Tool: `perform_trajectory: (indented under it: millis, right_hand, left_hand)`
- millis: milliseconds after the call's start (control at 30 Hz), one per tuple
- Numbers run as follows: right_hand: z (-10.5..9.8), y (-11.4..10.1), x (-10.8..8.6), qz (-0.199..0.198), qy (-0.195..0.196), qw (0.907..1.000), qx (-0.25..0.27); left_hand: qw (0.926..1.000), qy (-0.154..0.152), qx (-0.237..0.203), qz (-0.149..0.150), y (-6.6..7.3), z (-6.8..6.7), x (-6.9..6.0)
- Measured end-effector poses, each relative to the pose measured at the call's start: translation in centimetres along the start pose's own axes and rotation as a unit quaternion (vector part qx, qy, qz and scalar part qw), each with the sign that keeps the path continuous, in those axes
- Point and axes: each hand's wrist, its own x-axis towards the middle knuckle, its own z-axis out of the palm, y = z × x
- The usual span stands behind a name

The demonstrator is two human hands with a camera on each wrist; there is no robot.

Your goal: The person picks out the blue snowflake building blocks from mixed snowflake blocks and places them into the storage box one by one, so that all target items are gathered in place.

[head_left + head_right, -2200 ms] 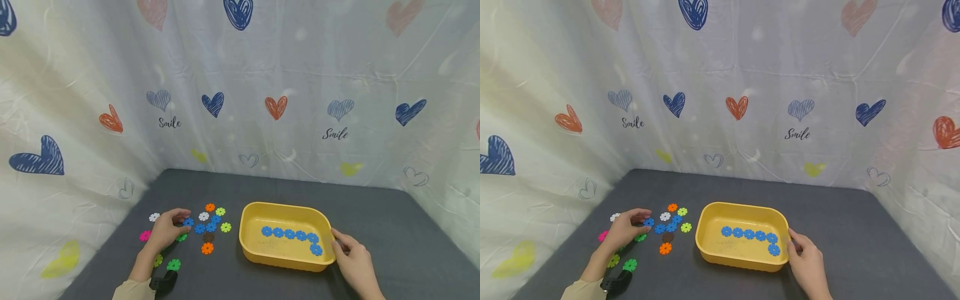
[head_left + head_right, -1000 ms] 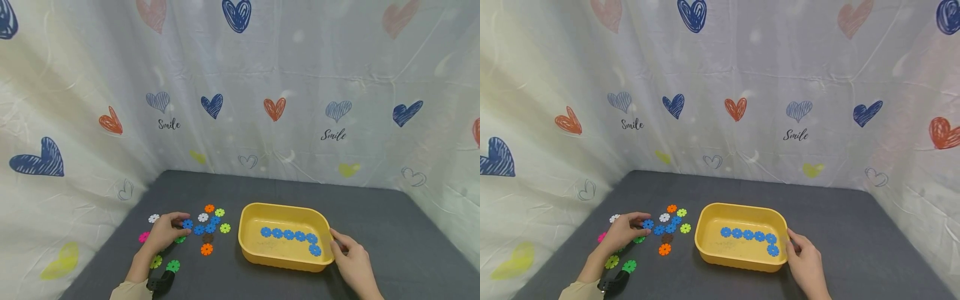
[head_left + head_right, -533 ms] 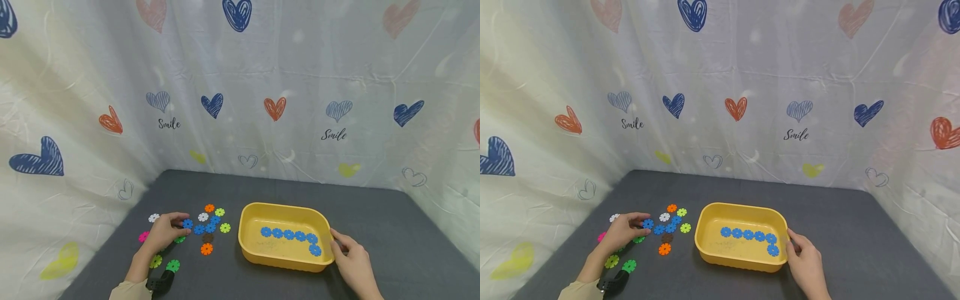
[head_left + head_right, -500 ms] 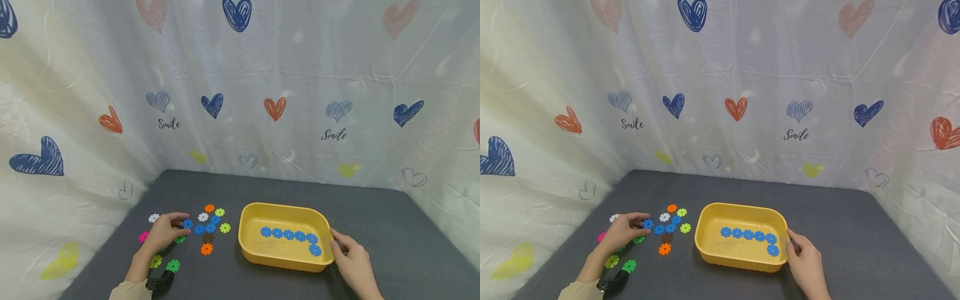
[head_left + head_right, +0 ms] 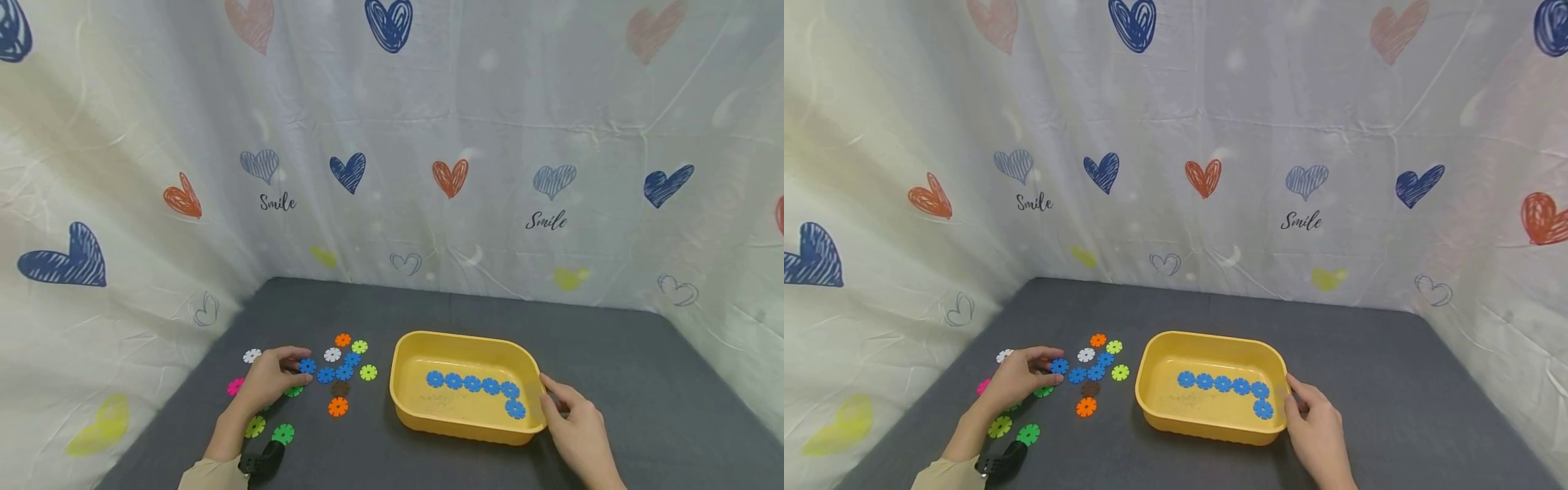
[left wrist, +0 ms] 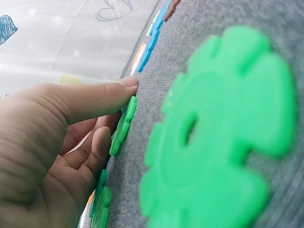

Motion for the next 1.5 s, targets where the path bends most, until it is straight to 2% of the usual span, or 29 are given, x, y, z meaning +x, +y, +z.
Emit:
perform_trajectory:
  millis: [800,1267,1500]
  right_hand:
    - [0.01,0.03,-0.03,-0.005,0.001,1.0,-0.006]
    - [0.09,0.07,-0.01,0.003,-0.005,1.0,-0.008]
    - [0.01,0.08,-0.07,-0.009,0.002,0.9999,-0.005]
  left_hand:
    - [0.9998,-0.014,-0.013,-0.007,0.18,-0.09,0.13]
    - [0.9998,-0.018,-0.005,-0.008,-0.03,-0.07,0.12]
    - [0.9999,-0.009,0.006,-0.012,0.07,0.0,0.21]
